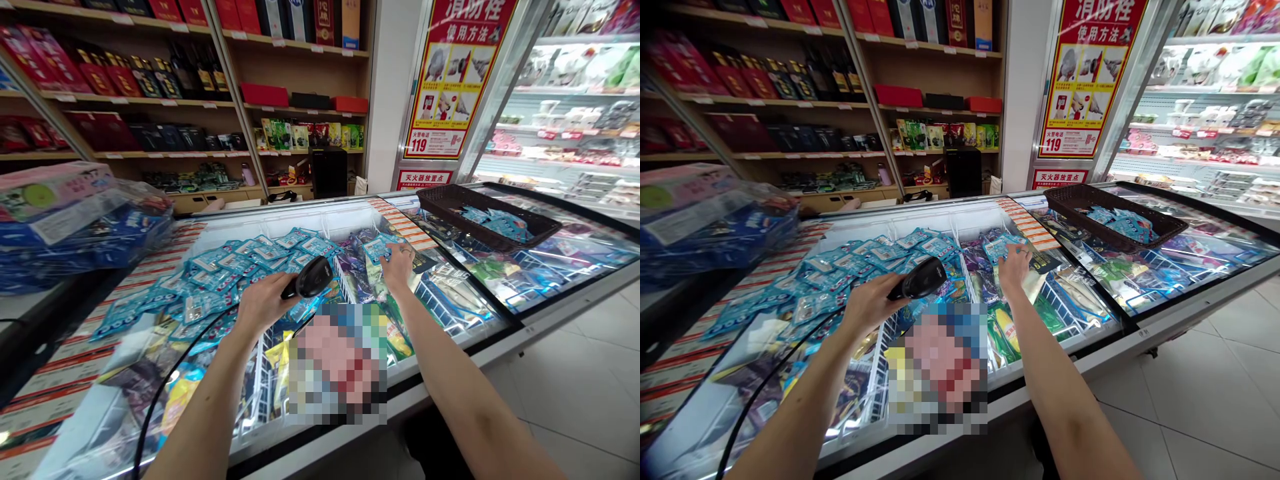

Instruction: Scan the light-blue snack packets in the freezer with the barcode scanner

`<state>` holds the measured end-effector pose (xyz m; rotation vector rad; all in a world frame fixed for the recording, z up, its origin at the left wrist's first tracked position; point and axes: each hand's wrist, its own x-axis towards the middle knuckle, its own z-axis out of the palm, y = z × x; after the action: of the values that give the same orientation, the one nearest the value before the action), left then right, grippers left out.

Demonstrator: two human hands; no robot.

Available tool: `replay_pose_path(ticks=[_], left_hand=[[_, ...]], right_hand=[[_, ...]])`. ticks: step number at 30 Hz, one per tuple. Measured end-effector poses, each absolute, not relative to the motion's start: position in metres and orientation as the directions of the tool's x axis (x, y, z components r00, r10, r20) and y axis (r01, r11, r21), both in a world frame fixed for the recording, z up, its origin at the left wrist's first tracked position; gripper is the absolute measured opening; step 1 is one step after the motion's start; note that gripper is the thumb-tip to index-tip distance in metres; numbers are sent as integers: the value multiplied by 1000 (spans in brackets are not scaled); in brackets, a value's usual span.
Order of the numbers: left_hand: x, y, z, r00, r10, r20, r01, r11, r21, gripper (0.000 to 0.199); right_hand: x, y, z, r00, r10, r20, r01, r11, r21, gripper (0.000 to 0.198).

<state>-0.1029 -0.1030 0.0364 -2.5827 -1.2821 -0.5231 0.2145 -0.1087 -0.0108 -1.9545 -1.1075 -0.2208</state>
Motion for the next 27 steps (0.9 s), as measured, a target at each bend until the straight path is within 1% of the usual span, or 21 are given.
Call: replay_pose_path(ticks=[2, 4, 6, 8, 12, 18, 22, 25, 27], left_hand=[[-103, -103, 36, 554, 726, 408, 805, -593, -38, 39], [-102, -103, 35, 554, 723, 413, 806, -591, -46, 39], [-101, -103, 35, 551, 723, 417, 808, -586, -53, 39], [-100, -103, 35, 545, 726, 419, 814, -578, -59, 39], [-101, -102, 33, 538, 721, 436, 818, -572, -63, 39], [-107, -95, 27, 521, 691, 501, 816, -576, -53, 41], [-110, -94, 25, 476, 696, 537, 833, -553, -22, 42], [-111, -95, 25, 461, 704, 541, 842, -539, -15, 39], [-111, -95, 25, 463, 704, 539, 843, -538, -21, 38]], right_hand=[[209, -111, -8, 543, 648, 534, 816, -256, -519, 30], [205, -113, -7, 488, 705, 515, 853, -257, -455, 26], [202, -112, -9, 434, 756, 490, 883, -250, -397, 26], [200, -110, -12, 402, 785, 471, 900, -246, -359, 29], [201, -105, -17, 394, 808, 437, 908, -270, -320, 37], [204, -99, -24, 394, 847, 358, 914, -319, -251, 50], [202, -98, -24, 377, 840, 389, 924, -311, -223, 56], [200, -99, -23, 323, 848, 420, 945, -264, -192, 55], [199, -99, -23, 295, 865, 407, 954, -238, -184, 55]])
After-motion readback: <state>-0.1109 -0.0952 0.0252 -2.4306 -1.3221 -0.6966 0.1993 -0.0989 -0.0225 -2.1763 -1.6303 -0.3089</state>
